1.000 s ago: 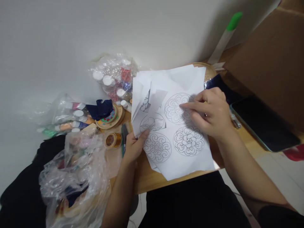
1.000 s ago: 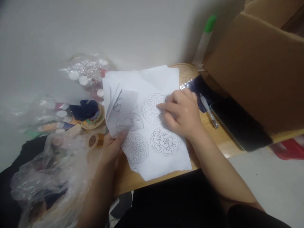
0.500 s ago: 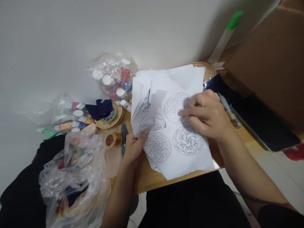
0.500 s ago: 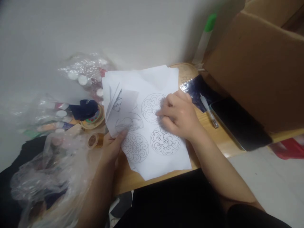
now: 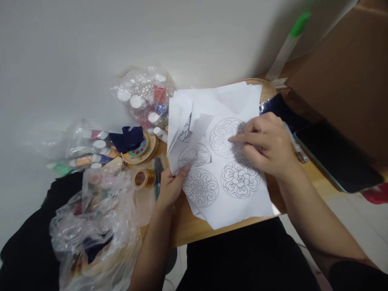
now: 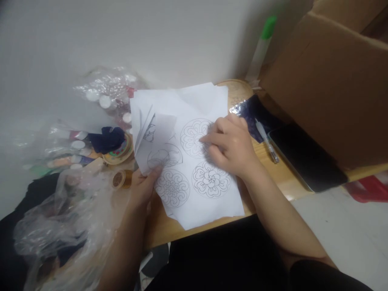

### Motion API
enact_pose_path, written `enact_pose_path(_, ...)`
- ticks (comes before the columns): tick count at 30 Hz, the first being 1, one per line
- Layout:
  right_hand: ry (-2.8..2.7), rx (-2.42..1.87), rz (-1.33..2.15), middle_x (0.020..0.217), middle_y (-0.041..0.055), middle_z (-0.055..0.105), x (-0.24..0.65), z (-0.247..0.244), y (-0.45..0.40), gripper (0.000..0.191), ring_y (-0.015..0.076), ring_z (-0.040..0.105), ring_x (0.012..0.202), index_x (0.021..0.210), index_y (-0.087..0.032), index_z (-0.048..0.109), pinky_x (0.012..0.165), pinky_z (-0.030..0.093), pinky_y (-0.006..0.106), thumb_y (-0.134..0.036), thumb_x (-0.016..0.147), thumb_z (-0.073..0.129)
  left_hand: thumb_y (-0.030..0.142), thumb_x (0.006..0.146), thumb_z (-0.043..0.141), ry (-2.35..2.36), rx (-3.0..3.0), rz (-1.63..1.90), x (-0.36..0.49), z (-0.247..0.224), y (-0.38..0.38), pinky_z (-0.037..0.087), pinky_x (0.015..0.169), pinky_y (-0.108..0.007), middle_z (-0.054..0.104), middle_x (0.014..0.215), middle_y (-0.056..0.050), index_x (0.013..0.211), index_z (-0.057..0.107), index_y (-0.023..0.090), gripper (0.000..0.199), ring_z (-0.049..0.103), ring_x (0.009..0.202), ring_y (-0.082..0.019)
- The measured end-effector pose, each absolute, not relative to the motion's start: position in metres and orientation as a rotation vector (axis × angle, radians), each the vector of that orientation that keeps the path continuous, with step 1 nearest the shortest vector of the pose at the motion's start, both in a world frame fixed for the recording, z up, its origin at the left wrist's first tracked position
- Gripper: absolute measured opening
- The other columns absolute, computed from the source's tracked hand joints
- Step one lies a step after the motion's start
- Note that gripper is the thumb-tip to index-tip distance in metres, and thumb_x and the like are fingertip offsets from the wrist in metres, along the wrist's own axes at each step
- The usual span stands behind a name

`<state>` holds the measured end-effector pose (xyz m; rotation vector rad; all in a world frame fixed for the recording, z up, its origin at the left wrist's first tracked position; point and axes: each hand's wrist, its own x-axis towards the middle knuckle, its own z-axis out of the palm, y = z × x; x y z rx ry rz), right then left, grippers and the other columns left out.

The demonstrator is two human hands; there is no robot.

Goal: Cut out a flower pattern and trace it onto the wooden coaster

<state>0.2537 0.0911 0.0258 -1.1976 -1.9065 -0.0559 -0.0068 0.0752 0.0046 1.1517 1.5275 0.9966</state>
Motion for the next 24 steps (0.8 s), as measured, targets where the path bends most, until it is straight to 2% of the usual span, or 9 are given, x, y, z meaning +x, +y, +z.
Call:
enact_pose_path(5,-1.945,-1.138,-0.035,0.068,0.0042,0.055,0.2518,0.0269,0.0914,0.028,0.0175,0.041,0.072,0.078,-0.019,0.076,0.067,0.03,0.036,-0.01,0.078,0.05,0.039,0.071,0.076,1.543,1.15,0.979,-0.0063,0.0052,0.0747,0.058,0.082,-0.033,0.077,0.094,-0.005,0.087,0.076,0.022,0.023,0.071,0.09,-0.022)
enact_pose_path(9,-1.951,-1.125,-0.026,0.07,0.0034,0.055,0.253,0.0262,0.0914,0.026,0.0171,0.043,0.074,0.074,-0.02,0.075,0.068,0.031,0.036,-0.011,0.078,0.05,0.041,0.071,0.075,1.538,1.163,0.965,-0.0078,0.0042,0.0755,0.059,0.082,-0.033,0.077,0.093,-0.004,0.086,0.077,0.023,0.024,0.071,0.09,-0.022)
enact_pose_path(17,-1.979,-1.189,-0.008,0.072,0.0029,0.057,0.2558,0.0266,0.0902,0.024,0.0183,0.046,0.076,0.077,-0.026,0.073,0.07,0.033,0.038,-0.013,0.078,0.053,0.042,0.07,0.076,1.526,1.16,0.968,-0.0077,0.0043,0.0763,0.059,0.084,-0.037,0.077,0.094,-0.003,0.085,0.077,0.025,0.022,0.071,0.093,-0.025)
enact_pose_path(24,-1.969,-1.089,-0.053,0.07,0.002,0.055,0.2553,0.0292,0.0907,0.028,0.0166,0.043,0.073,0.085,-0.022,0.075,0.068,0.031,0.036,-0.009,0.076,0.051,0.042,0.071,0.075,1.538,1.151,0.964,-0.0068,0.0047,0.076,0.058,0.083,-0.035,0.077,0.095,-0.003,0.086,0.077,0.025,0.023,0.071,0.092,-0.023)
